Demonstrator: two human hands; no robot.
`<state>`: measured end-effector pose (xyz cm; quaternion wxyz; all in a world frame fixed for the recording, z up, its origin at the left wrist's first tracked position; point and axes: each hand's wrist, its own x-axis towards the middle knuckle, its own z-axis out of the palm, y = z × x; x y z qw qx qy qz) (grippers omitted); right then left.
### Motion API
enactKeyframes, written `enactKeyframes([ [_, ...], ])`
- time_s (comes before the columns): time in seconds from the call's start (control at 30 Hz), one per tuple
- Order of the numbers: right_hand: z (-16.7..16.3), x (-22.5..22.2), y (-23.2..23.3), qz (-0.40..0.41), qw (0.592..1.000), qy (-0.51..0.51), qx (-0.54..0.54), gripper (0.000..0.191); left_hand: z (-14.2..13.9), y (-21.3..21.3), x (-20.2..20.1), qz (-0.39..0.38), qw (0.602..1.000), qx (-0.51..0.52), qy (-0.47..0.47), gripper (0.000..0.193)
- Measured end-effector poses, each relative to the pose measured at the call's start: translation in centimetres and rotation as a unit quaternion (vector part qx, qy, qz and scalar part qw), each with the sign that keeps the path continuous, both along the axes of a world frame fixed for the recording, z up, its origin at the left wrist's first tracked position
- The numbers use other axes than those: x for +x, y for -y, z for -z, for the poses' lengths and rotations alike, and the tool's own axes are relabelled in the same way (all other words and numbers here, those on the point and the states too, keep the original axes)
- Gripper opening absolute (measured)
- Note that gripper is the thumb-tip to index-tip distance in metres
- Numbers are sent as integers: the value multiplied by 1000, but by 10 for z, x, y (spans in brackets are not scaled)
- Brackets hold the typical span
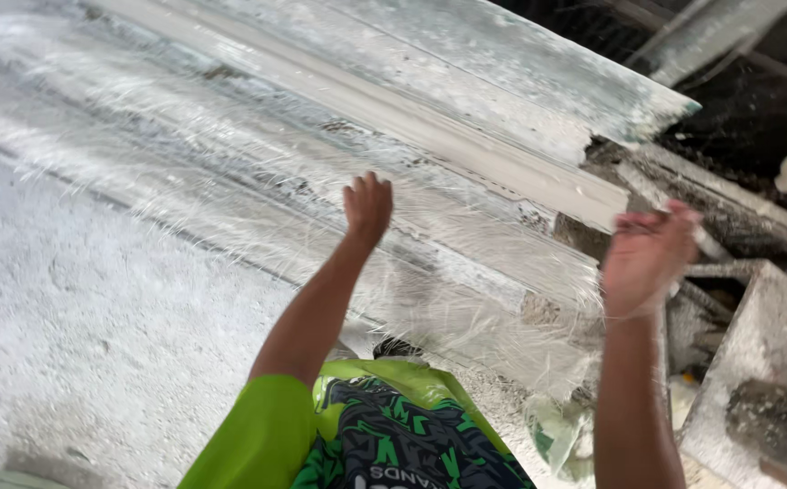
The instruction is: The person wets a bundle of white fiberglass strands in a bucket of water, then lays and spreads the wet fibers by hand along the grooves of long horizontal mold strips coated with white slurry, repeating across several strips. At the end they scoop white paste from a bowl with a small trowel and spread it over the fiber-covered mold.
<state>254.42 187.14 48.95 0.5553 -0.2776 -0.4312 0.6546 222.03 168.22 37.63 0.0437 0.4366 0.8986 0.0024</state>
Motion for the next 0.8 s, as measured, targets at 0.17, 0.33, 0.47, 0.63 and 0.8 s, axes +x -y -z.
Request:
enactKeyframes([
  [0.17,-53,-41,-9,52,982,61,172,30,-2,54,-104,-94,990,102,-24,33],
  [0.33,-91,-211,35,-46,936,50,345,37,-44,130,-196,-142,970,194,-41,76],
  [0.47,-80,-435,136,-92,877,133,452,29,-30,240,-217,-121,904,370,180,60],
  [0.63,25,-656,252,-305,494,655,484,33,29,463,-246,-159,903,303,258,61],
  [0.8,27,-726,233,-409,211,782,421,42,57,682,-285,-379,879,259,125,62],
])
